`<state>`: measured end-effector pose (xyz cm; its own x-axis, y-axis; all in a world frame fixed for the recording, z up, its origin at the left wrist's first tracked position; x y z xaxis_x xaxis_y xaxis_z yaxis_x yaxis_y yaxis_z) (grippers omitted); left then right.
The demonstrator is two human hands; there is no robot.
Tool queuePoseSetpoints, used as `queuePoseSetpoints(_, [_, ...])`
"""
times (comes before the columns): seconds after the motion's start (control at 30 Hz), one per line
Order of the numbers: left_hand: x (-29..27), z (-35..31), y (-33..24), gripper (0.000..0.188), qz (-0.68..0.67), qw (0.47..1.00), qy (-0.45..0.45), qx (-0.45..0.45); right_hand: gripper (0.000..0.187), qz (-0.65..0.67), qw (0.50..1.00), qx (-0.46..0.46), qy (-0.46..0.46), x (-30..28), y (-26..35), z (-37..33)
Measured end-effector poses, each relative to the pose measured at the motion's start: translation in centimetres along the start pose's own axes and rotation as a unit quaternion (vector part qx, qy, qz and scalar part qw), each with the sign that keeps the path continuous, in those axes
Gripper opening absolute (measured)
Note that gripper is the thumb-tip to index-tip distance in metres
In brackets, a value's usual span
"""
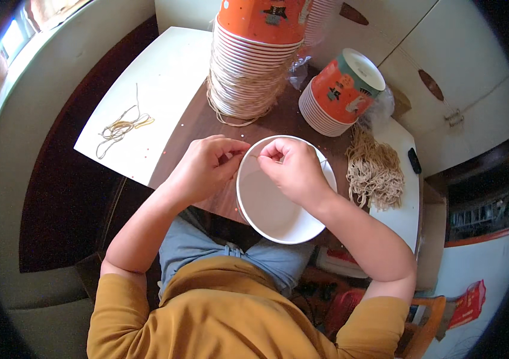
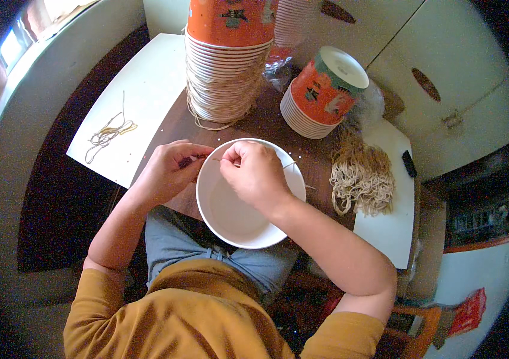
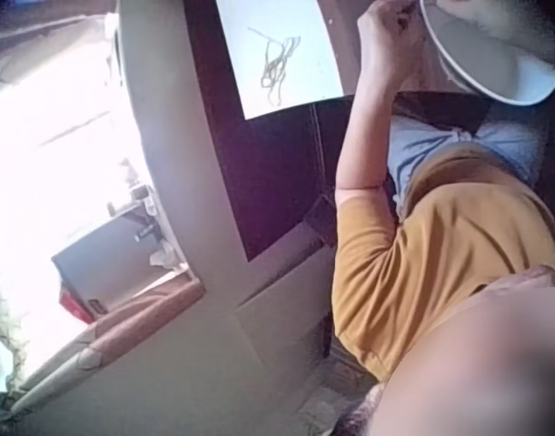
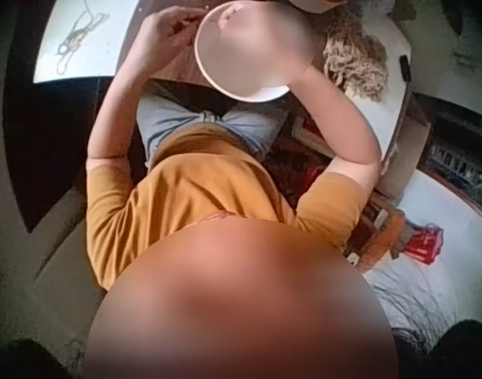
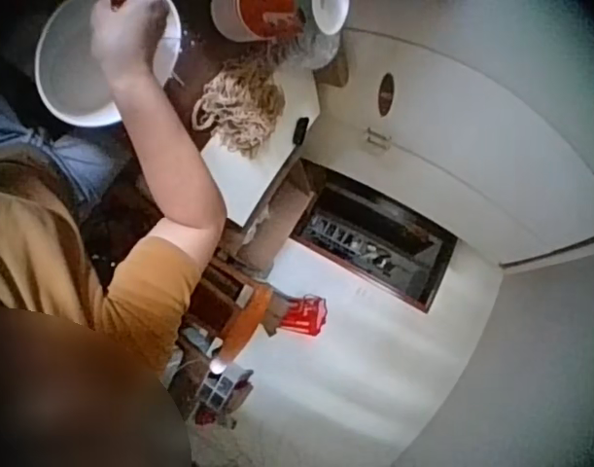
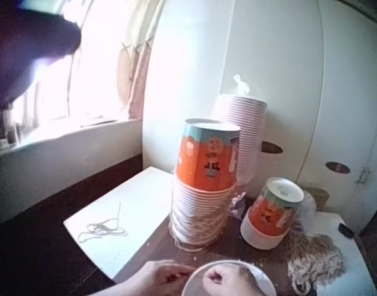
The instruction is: Attaching pre-cut string handles to paper buckets by threading them through holes.
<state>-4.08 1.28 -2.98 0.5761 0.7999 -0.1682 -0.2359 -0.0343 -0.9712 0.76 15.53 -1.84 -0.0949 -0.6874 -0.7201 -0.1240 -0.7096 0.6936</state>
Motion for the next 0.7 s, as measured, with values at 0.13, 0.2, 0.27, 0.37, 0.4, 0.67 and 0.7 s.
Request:
queuePoseSetpoints(0.13, [0.14,0.04,-0.51,0.020,0.038,0.999,0.016,0.003,0.011,-0.006,1.000,-0.011,0.007,0.64,-0.32,0.15])
queuePoseSetpoints(0.2, [0.10,0.05,-0.52,0.021,0.027,1.000,0.015,-0.004,0.010,-0.019,0.998,-0.063,-0.017,0.51,0.10,0.10])
queuePoseSetpoints(0.27, [0.15,0.08,-0.67,0.021,0.025,0.999,0.024,0.000,0.011,-0.021,0.999,-0.046,-0.009,0.49,0.00,0.00])
queuePoseSetpoints(0.37, [0.11,0.19,-0.99,0.022,0.048,0.998,0.031,0.009,0.011,-0.023,0.999,-0.026,-0.005,0.37,-0.18,0.09])
queuePoseSetpoints(0.4, [0.12,0.20,-0.96,0.022,0.048,0.998,0.031,0.008,0.011,-0.021,1.000,-0.022,-0.008,0.31,-0.27,0.16])
queuePoseSetpoints(0.67, [0.15,0.32,-0.70,0.023,0.049,0.998,0.035,0.027,0.010,-0.019,0.998,-0.060,-0.021,0.54,0.36,0.36])
queuePoseSetpoints(0.7, [0.13,0.36,-0.79,0.023,0.049,0.998,0.034,0.027,0.009,-0.011,0.997,-0.071,-0.027,0.52,0.43,0.37])
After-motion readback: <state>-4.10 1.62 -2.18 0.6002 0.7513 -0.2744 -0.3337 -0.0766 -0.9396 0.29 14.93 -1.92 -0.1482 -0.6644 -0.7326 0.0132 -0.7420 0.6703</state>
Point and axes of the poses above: each hand's wrist, its own z-axis towards the middle knuckle, its own x-axis out of the palm, y = z × x, the point moved 7 cm from there along z, towards the middle knuckle, and after that the axes turned 9 degrees about -z, right-handed, at the moved point
